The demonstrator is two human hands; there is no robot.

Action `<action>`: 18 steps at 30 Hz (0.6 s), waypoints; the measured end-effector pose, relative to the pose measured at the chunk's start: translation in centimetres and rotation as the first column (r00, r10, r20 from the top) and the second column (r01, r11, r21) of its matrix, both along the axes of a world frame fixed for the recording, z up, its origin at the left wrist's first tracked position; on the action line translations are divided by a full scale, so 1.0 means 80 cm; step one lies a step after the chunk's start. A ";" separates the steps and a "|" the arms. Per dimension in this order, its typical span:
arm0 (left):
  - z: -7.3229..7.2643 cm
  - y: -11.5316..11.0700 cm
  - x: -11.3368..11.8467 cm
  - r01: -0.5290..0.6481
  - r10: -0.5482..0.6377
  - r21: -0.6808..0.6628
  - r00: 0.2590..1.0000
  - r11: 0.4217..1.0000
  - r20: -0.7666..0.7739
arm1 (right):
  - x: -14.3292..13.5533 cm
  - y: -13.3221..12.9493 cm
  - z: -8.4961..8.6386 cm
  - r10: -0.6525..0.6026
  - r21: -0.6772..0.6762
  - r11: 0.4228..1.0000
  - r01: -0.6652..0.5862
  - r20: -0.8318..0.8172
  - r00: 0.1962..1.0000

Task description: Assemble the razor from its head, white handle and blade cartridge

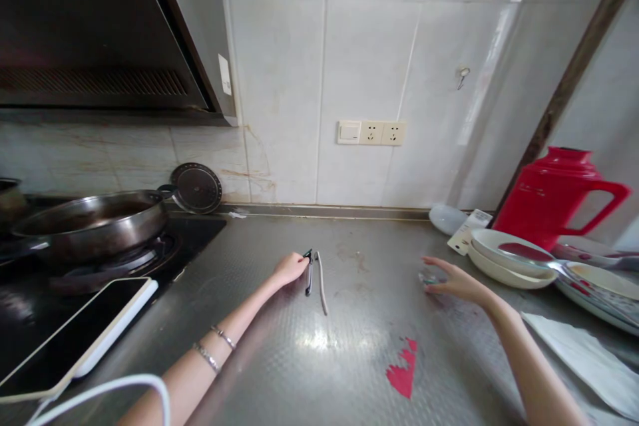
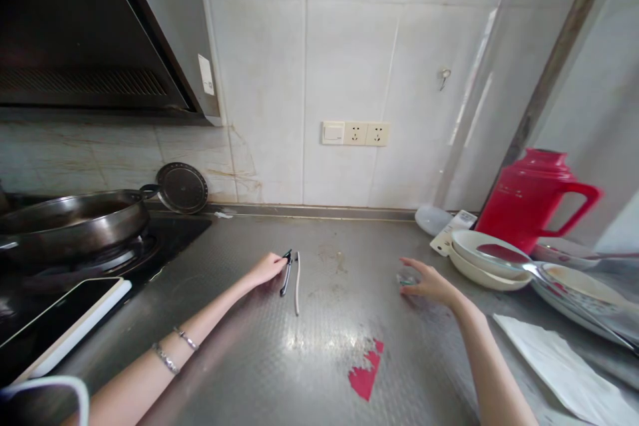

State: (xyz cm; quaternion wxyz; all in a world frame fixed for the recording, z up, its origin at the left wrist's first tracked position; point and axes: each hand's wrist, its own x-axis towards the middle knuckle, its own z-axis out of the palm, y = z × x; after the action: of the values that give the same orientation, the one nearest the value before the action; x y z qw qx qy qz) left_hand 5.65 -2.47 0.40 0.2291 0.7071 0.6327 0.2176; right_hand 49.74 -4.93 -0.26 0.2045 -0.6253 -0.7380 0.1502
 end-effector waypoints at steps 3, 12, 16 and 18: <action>-0.001 0.003 -0.002 0.017 -0.016 -0.020 0.998 1.000 0.065 | 0.001 -0.004 0.002 0.000 -0.053 0.999 -0.003 -0.057 0.998; 0.026 0.016 -0.032 0.099 -0.057 -0.113 0.942 0.989 0.331 | 0.007 -0.003 -0.002 0.037 -0.135 0.989 -0.052 -0.110 0.993; 0.053 0.019 -0.053 0.112 -0.081 -0.036 0.876 0.993 0.476 | 0.008 0.000 -0.004 0.003 -0.079 0.997 -0.009 -0.081 0.997; 0.065 0.016 -0.056 0.092 -0.095 0.031 0.872 0.995 0.480 | 0.004 0.001 -0.004 -0.025 -0.032 0.999 0.022 -0.070 0.997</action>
State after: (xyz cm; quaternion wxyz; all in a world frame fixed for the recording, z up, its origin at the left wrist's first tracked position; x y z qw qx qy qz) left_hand 1.18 -1.17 5.59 0.3865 0.6616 0.5203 0.3772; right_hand 50.03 -4.83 -0.61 0.2224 -0.6314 -0.7205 0.1811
